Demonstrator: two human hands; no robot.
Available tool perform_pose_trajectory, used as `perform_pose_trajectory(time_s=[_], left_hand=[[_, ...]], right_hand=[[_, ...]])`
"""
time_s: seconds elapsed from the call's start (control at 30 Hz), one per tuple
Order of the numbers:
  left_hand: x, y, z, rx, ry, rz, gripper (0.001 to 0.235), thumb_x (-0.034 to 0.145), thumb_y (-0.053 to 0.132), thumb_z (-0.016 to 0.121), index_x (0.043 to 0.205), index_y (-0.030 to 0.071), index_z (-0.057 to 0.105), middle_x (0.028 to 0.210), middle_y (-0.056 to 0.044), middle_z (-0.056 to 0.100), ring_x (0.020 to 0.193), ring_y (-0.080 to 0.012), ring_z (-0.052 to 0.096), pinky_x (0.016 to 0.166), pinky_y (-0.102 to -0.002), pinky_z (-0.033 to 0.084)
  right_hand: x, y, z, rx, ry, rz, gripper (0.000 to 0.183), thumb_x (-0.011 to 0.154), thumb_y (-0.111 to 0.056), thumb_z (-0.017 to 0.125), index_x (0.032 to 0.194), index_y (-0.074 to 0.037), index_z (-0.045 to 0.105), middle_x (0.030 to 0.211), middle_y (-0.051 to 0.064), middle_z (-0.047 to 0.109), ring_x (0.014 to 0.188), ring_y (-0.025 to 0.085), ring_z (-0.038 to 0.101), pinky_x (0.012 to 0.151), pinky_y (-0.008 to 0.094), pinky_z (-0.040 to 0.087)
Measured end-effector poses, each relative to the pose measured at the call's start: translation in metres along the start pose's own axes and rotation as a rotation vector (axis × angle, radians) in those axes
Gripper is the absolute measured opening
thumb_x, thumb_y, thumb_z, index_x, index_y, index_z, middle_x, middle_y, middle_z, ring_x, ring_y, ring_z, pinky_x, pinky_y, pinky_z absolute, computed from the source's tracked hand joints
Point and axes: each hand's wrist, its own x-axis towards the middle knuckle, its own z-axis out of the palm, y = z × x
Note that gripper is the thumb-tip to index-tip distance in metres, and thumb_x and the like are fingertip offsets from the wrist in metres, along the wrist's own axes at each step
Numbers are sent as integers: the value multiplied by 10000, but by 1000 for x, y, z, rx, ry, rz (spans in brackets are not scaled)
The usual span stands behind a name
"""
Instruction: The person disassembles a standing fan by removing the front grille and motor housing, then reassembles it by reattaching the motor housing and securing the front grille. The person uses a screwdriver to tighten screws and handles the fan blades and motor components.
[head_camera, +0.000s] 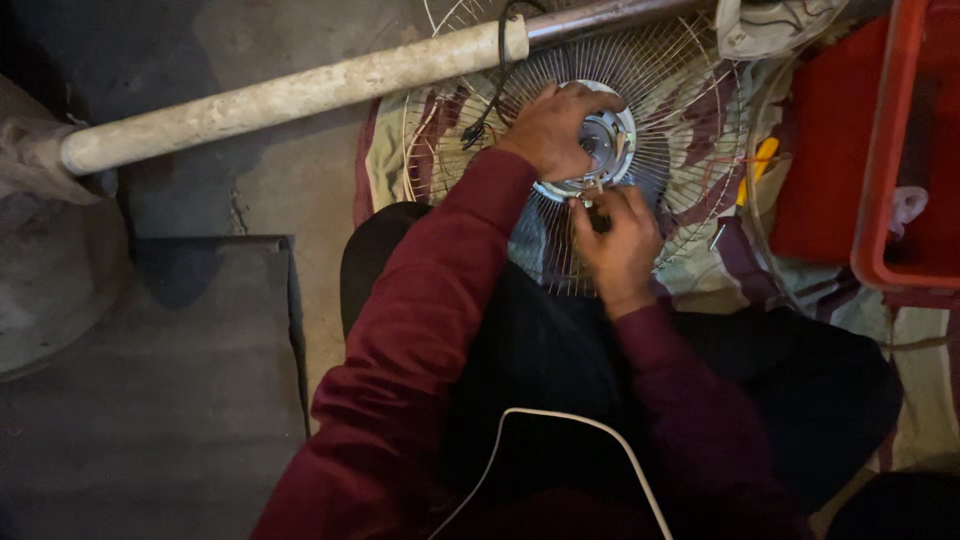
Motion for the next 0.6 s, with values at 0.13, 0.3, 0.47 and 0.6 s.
perform_pose_trajectory(time_s=[0.13,0.3,0.47,0.6], left_hand=[[4,-6,4,6,41,57,767,701,307,843,1410,313,552,1446,-95,528,1377,-361,437,1195,-505,295],[6,-6,4,4,-20,14,823,729,326,832,1474,318,482,1518,-91,480,1474,-413,322,1227,-530,255],[4,1,0,12,-68,-6,830,751,317,841,1483,333,449,1578,-107,368,1494,-455,176,1198,-611,155],[1,3,-2,-8,-86,-39,854,735,299,817,1505,347,450,1594,-73,420,1514,-344,325,1240,-567,245]], right_hand=[[-2,1,3,10,55,-55,133,905,-126,808,1015,-75,753,997,94,676,881,302,680,778,419,539],[-4,2,6,109,56,139,193,824,-91,806,965,-37,685,924,94,664,855,280,675,769,408,534],[-3,0,5,173,55,152,220,820,-79,773,1007,-34,664,989,91,662,877,232,683,797,377,554],[-4,-1,5,134,-15,160,243,849,-153,852,998,-37,701,999,103,656,833,225,665,764,375,538]])
